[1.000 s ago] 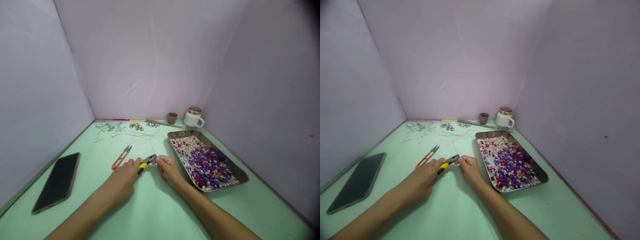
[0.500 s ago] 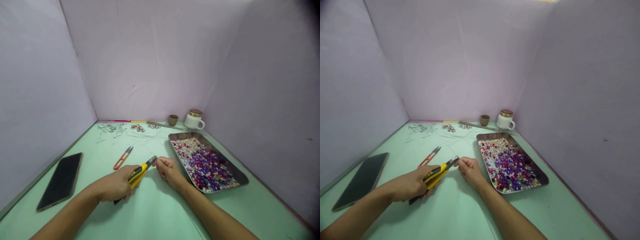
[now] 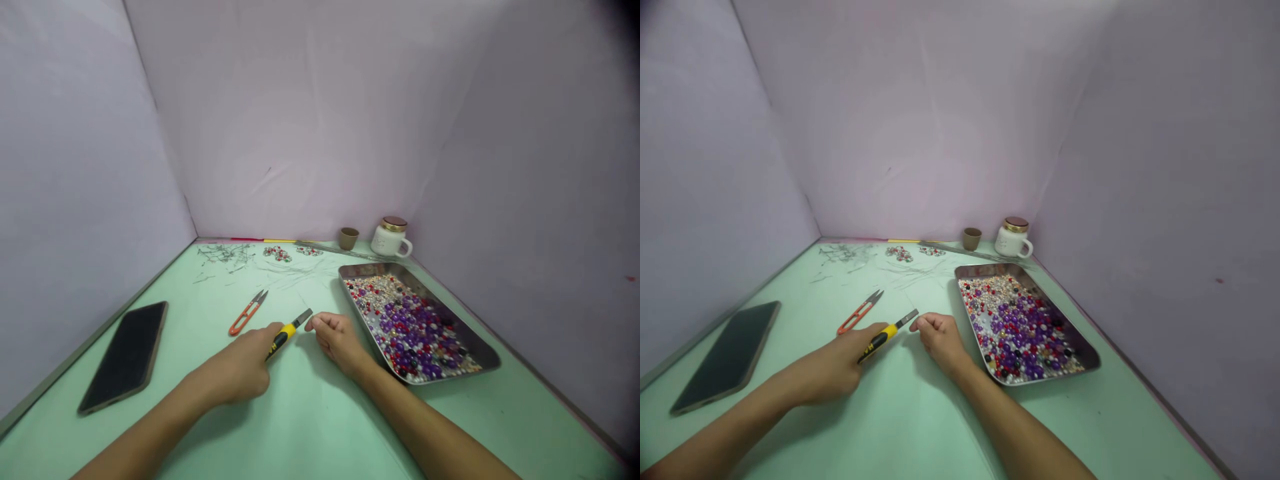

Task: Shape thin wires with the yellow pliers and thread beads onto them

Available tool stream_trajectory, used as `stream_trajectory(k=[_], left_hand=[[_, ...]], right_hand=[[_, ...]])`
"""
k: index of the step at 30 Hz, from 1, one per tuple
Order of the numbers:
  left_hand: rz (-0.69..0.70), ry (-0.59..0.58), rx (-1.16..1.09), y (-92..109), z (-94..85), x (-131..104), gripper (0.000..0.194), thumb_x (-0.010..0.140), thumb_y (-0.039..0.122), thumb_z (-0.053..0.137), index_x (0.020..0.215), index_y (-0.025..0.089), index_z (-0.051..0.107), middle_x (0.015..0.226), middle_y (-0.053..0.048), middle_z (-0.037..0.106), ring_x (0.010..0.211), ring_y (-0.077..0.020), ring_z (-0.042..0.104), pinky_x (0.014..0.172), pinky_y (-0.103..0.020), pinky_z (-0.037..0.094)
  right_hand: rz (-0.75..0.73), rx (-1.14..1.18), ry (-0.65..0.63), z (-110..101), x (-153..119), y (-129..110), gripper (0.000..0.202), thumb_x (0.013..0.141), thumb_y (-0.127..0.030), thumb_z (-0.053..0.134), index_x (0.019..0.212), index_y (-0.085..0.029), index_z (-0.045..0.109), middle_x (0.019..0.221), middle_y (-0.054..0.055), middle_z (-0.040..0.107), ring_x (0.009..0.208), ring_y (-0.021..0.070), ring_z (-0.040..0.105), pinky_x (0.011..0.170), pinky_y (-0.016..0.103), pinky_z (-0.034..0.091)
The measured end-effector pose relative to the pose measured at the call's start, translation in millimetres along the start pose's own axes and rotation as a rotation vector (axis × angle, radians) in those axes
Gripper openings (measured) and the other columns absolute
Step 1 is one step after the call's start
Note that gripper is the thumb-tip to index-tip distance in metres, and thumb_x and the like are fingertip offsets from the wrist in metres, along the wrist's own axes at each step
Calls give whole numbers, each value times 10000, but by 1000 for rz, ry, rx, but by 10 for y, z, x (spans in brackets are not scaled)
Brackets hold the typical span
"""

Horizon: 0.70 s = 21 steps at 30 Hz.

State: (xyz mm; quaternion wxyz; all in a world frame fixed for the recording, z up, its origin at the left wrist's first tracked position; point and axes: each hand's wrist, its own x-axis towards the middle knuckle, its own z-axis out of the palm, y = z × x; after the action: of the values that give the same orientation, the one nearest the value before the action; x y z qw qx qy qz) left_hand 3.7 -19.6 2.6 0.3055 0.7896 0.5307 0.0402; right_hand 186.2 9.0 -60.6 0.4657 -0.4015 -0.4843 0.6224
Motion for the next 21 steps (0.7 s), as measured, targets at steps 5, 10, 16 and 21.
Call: stream_trajectory(k=[5,10,16,21], left_hand=[[-151,135,470,176,230,39,650,562,-15,406,1179,177,337,929,-113,512,788,-269,534,575,-316,392],[-169,178,431,183,309,61,653,559,-22,401,1184,155,332,930,-122,514,791,-264,530,596,-331,403],[-43,-131,-435,5,50,29,299,505,49,409,764,193,448,644,14,496,533,-133,505,450,-228,393],[-51,-287,-922,-115,103,47,328,447,51,407,749,170,456,615,20,529,436,-103,492,381,-218,399]], right_hand=[[-14,-69,82,18,64,71,255,674,-395,541,623,-147,561,354,-105,251,316,37,177,330,183,104],[17,-42,79,16,53,33,265,678,-413,536,641,-151,542,358,-109,266,295,31,162,308,183,100],[-50,21,-45,-22,5,-14,281,695,-431,557,699,-150,544,391,-108,270,310,29,183,309,174,102],[-59,-19,-66,-18,16,8,279,712,-415,554,672,-139,551,383,-103,266,328,30,182,322,177,99]])
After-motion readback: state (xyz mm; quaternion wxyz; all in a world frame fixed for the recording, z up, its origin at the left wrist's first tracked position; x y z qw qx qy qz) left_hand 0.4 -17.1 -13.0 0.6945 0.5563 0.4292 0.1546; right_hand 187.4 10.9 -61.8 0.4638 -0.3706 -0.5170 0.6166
